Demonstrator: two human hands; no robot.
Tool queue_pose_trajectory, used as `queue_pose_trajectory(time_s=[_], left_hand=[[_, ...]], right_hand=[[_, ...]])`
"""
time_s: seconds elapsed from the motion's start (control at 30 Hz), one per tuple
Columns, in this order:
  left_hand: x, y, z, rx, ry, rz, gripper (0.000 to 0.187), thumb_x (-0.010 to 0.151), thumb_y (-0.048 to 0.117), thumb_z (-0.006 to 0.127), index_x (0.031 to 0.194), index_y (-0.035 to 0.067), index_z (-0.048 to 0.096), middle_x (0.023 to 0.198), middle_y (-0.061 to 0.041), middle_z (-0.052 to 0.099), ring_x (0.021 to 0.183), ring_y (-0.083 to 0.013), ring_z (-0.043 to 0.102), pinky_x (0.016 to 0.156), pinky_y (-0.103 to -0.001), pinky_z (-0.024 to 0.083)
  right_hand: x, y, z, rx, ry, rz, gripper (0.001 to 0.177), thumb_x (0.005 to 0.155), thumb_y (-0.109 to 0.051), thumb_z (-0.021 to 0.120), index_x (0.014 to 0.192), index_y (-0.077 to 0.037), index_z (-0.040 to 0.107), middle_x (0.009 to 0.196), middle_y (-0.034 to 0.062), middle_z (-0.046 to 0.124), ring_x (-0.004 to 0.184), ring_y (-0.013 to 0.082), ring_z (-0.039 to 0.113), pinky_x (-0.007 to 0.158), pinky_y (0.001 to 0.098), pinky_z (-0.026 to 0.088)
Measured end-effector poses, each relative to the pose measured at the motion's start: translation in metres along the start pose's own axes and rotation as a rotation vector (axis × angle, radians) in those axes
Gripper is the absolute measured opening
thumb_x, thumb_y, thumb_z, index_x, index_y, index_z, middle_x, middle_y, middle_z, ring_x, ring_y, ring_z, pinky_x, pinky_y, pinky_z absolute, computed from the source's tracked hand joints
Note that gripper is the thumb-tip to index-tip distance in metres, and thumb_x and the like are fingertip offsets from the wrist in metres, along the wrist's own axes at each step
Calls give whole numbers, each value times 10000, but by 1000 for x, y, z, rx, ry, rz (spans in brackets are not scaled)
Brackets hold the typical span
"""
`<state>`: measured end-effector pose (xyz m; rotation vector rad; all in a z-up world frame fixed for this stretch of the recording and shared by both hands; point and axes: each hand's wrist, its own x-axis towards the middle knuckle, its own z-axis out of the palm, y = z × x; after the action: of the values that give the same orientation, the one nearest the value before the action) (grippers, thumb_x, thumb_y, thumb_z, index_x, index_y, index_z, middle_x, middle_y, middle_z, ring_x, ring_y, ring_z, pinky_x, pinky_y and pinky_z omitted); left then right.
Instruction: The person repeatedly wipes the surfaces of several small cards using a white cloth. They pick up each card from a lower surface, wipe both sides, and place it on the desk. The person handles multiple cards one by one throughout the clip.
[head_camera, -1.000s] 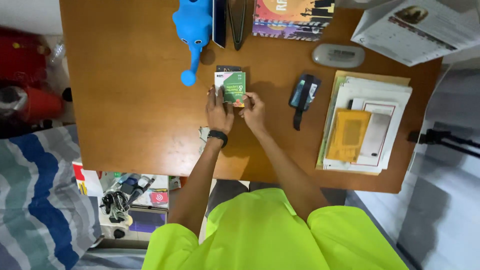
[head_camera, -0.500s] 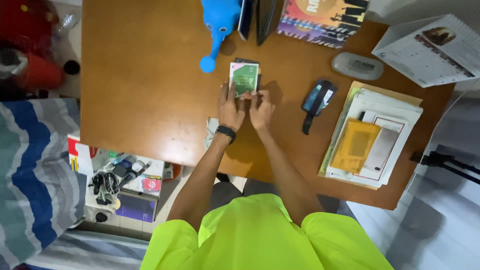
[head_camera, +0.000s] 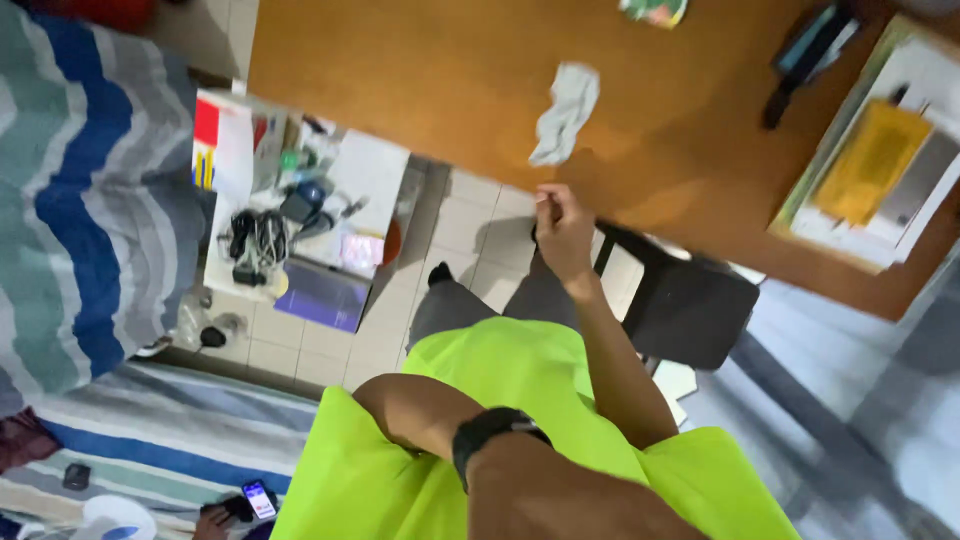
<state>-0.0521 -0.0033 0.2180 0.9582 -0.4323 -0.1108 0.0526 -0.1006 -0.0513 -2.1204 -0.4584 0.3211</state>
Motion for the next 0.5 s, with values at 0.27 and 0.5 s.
queue_pose_trajectory(time_s=[0.27, 0.5], left_hand=[[-172, 41, 30, 28, 314, 131, 336, 966, 405, 668, 1178, 146, 686, 1149, -4, 700, 1149, -251, 690, 1131, -426, 517], [-332, -136, -82, 601, 1251, -385, 91, 914, 132, 720, 991, 151, 766, 988, -59, 755, 977, -280, 736, 871, -402, 572]], right_hand=[[-160, -17, 122, -293, -400, 92, 195, 1008, -296, 555, 1127, -205, 680, 829, 68, 705, 763, 303, 707, 714, 452, 562], [-193, 4, 211, -306, -592, 93, 288, 977, -353, 693, 1163, -132, 691, 969, 124, 754, 890, 343, 740, 745, 473, 593]])
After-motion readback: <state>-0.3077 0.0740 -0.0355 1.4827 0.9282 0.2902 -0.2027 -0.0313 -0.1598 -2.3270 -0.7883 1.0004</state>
